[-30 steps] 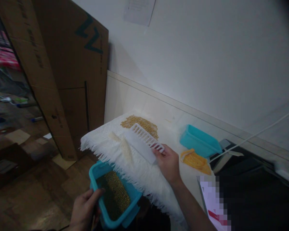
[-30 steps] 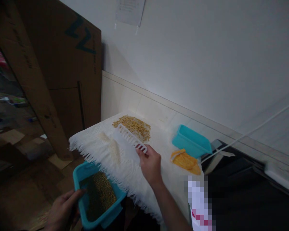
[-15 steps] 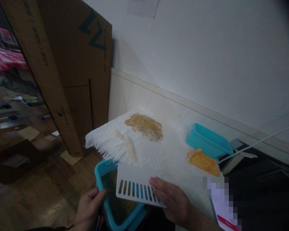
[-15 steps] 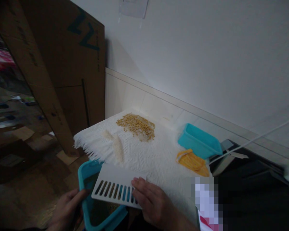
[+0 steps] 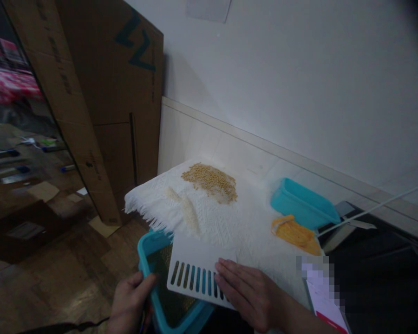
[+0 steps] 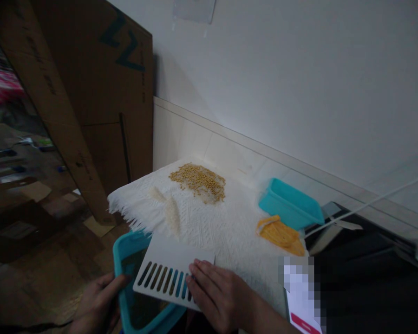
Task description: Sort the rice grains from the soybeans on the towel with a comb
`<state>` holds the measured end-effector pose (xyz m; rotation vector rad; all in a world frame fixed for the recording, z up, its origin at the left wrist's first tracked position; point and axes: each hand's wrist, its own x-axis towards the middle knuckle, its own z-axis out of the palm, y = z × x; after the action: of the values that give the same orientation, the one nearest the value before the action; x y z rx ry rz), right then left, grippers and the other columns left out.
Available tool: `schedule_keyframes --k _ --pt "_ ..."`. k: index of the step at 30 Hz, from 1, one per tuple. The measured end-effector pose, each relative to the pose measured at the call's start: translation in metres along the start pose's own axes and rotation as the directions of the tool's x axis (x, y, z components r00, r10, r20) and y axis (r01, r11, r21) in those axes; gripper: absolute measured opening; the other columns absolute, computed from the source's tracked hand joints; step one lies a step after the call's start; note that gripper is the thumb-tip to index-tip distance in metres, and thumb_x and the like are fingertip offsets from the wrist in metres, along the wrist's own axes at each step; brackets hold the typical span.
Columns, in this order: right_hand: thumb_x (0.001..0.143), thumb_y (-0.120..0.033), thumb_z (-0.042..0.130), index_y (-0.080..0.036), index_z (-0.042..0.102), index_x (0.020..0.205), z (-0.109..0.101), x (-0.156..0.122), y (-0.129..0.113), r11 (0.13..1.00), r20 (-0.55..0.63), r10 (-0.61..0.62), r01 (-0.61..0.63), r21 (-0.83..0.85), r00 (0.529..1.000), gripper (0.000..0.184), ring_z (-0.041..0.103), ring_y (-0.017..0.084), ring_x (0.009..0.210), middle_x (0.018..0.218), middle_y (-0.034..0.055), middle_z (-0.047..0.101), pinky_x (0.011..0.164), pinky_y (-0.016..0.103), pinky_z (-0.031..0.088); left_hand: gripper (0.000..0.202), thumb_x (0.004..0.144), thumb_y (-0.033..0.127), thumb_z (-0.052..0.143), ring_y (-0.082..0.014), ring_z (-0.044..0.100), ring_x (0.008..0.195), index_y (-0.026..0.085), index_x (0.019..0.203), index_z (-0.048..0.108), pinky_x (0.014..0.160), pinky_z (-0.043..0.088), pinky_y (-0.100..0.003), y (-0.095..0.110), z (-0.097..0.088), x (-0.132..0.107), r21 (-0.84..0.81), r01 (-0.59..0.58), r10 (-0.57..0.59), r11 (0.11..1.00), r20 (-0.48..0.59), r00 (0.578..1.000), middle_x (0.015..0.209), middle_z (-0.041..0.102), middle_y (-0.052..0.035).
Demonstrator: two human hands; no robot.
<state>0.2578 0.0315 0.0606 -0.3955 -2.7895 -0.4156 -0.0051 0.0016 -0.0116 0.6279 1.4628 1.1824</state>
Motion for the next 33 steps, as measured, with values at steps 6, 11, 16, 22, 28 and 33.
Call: schedule_keyframes --k 6,11,16,22,28,33 --pt "0.087 -0.008 0.035 0.001 0.057 0.116 0.008 0.010 0.012 0.997 -0.050 0.056 -0.053 0.054 0.997 0.037 0.052 0.026 0.119 0.114 0.0209 0.064 0.091 0.038 0.053 0.041 0.062 0.053 0.064 -0.0070 0.029 0.020 0.019 0.042 0.051 0.026 0.018 -0.019 -0.002 -0.002 0.003 0.010 0.002 -0.002 1.000 -0.003 1.000 0.024 0.042 0.0039" --pt "0.089 -0.009 0.034 0.001 0.058 0.113 0.016 0.023 0.024 0.998 -0.079 0.034 -0.030 0.058 0.996 0.035 0.053 0.025 0.117 0.110 0.0208 0.066 0.090 0.037 0.054 0.043 0.063 0.054 0.062 -0.0071 0.029 0.021 0.019 0.041 0.050 0.027 0.018 -0.020 0.000 -0.003 0.001 0.044 -0.011 0.011 0.999 -0.005 1.000 0.025 0.042 0.0039" --pt "0.084 -0.005 0.038 0.000 0.055 0.115 0.029 0.033 0.040 0.996 -0.169 0.051 -0.038 0.080 0.984 0.035 0.058 0.023 0.112 0.106 0.0213 0.067 0.085 0.035 0.056 0.043 0.059 0.056 0.063 -0.0077 0.028 0.021 0.020 0.040 0.051 0.027 0.017 -0.021 0.003 -0.002 0.000 0.045 0.012 -0.012 0.999 -0.010 1.000 0.024 0.040 0.0042" --pt "0.079 -0.002 0.044 -0.007 0.059 0.113 0.035 0.046 0.061 0.931 -0.275 0.285 -0.198 0.306 0.918 0.038 0.069 0.019 0.091 0.101 0.0153 0.071 0.076 0.028 0.057 0.045 0.058 0.060 0.062 -0.0061 0.027 0.022 0.019 0.042 0.052 0.027 0.016 -0.020 0.000 -0.002 0.003 0.017 0.025 -0.024 1.000 -0.007 1.000 0.026 0.039 0.0054" --pt "0.082 -0.020 0.058 -0.018 0.070 0.092 0.002 0.057 0.069 0.640 -0.101 0.690 -0.539 0.547 0.717 0.015 0.070 0.016 0.068 0.079 0.0037 0.074 0.063 0.024 0.054 0.044 0.057 0.059 0.064 -0.0065 0.029 0.022 0.019 0.044 0.051 0.027 0.017 -0.020 0.003 -0.002 0.001 0.006 0.071 -0.071 0.997 -0.007 0.997 0.026 0.041 0.0051" --pt "0.074 -0.032 0.068 -0.015 0.068 0.083 -0.002 0.052 0.070 0.251 0.166 0.821 -0.606 0.755 0.546 0.020 0.067 0.016 0.062 0.072 0.0038 0.071 0.054 0.024 0.053 0.041 0.061 0.056 0.062 -0.0055 0.027 0.021 0.019 0.046 0.052 0.027 0.015 -0.019 0.005 0.001 -0.001 -0.008 0.045 -0.045 0.999 -0.014 0.999 0.026 0.042 0.0053"
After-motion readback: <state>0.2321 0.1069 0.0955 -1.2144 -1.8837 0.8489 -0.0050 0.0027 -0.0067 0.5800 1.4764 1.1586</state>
